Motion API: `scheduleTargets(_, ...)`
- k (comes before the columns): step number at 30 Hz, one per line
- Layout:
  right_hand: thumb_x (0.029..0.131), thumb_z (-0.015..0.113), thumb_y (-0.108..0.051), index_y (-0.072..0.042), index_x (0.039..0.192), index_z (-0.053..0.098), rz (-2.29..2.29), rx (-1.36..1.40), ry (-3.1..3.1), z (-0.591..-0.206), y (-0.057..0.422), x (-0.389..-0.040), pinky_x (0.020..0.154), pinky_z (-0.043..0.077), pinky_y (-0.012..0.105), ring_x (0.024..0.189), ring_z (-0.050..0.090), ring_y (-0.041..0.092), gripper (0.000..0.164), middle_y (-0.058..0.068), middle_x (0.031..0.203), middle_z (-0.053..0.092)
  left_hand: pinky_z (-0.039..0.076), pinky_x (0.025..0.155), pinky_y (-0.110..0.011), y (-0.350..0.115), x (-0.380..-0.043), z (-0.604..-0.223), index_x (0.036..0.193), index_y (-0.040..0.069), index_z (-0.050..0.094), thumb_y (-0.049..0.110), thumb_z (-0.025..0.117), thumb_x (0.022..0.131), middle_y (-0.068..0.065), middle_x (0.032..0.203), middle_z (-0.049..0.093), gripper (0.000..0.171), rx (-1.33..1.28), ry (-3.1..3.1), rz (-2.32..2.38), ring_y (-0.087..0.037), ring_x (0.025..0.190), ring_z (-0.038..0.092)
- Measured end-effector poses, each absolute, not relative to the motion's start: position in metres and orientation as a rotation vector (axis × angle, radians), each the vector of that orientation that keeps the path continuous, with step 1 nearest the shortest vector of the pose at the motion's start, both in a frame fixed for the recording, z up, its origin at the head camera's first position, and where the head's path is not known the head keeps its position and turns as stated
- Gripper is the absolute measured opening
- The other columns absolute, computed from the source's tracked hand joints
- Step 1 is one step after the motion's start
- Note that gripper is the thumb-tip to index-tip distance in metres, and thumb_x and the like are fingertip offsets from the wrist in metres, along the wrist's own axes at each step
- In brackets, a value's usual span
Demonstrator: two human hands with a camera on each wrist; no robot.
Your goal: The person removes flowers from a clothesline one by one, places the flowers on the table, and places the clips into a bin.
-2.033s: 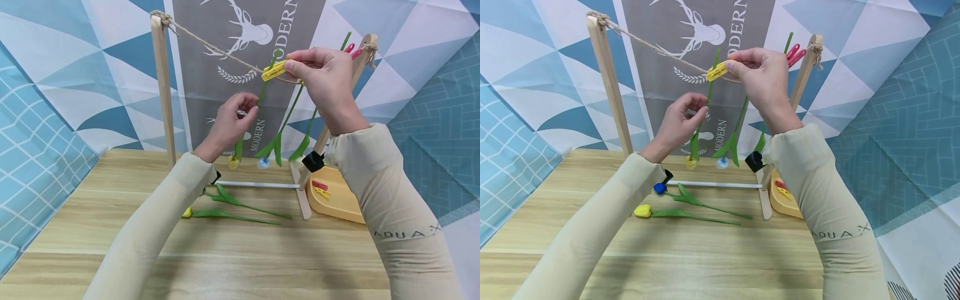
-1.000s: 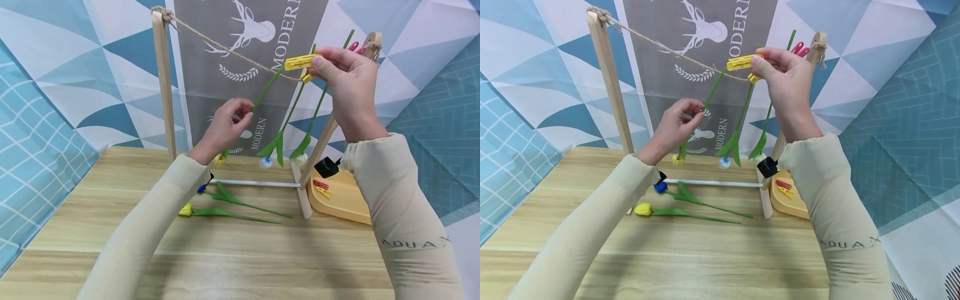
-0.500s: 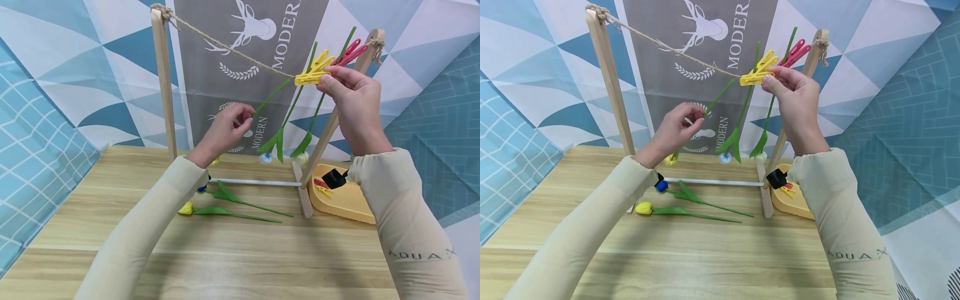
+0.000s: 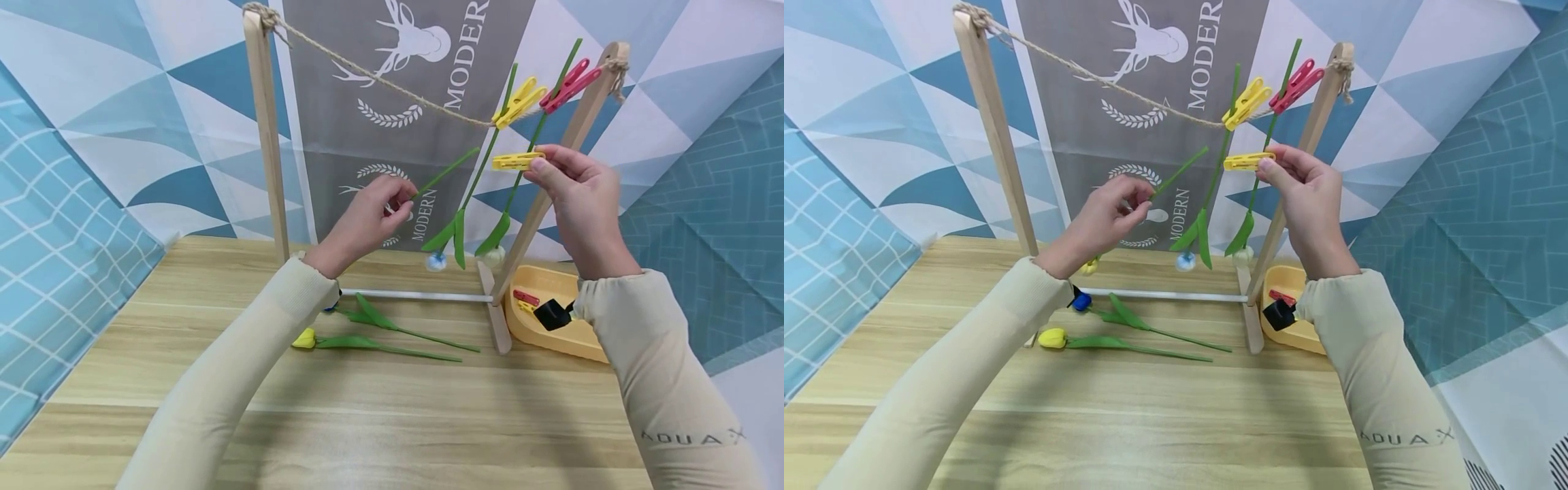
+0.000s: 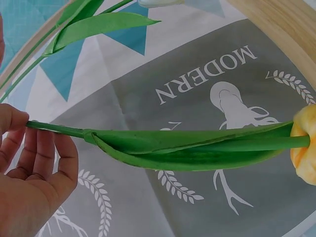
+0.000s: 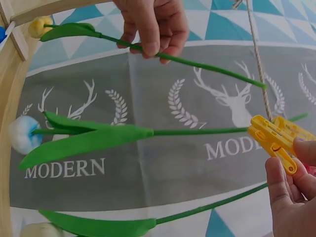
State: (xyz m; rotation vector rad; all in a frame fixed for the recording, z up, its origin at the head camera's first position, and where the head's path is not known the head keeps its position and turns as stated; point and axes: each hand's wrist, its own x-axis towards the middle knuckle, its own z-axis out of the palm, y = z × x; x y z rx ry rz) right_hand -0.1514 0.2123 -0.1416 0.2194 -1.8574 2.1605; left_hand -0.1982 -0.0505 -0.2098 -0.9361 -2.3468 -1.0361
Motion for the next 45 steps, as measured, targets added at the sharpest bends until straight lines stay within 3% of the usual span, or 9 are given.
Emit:
scheduleTargets(17,0.08,0.071,-0.009,-0.001,0.106,0.067,2.305,0.23,-1.781,-0.174,0.235,-0.159,0.084,0.051,0.018,0.096,0.063,0.014,0.028,0.008,0.11,0.054,0.05,0.08,-0.03,-0.045,-0.193,-0.222,0.107,0.001,0.061,0.006,0.051,0.092,-0.011,0.099,0.059,0.019,-0.982,-2.455,-0.918,-0.02,0.089,0.057)
scheduleTargets(26,0.081,0.069,-0.005,0.003,0.112,0.064,2.335,0.214,-1.757,-0.191,0.25,-0.161,0.084,0.051,0.018,0.099,0.06,0.014,0.032,0.007,0.113,0.054,0.048,0.081,-0.029,-0.042,-0.189,-0.23,0.108,0.002,0.061,0.007,0.05,0.093,-0.009,0.099,0.059,0.019,-1.027,-2.499,-0.848,-0.019,0.089,0.055)
scheduleTargets(35,0.083,0.069,-0.01,-0.003,0.111,0.065,2.343,0.088,-1.823,-0.211,0.269,-0.161,0.085,0.05,0.015,0.105,0.057,0.012,0.029,0.004,0.118,0.051,0.047,0.082,-0.029,-0.035,-0.186,-0.236,0.105,0.002,0.062,0.006,0.052,0.091,-0.008,0.095,0.059,0.017,-1.098,-2.509,-0.749,-0.019,0.089,0.053)
scheduleTargets(45,0.083,0.069,-0.011,-0.01,0.102,0.066,2.401,-0.132,-1.817,-0.242,0.297,-0.165,0.082,0.051,0.015,0.1,0.059,0.008,0.019,0.001,0.12,0.046,0.046,0.077,-0.025,-0.029,-0.174,-0.242,0.105,0.002,0.062,0.006,0.052,0.092,-0.006,0.093,0.057,0.017,-1.178,-2.536,-0.625,-0.017,0.084,0.05)
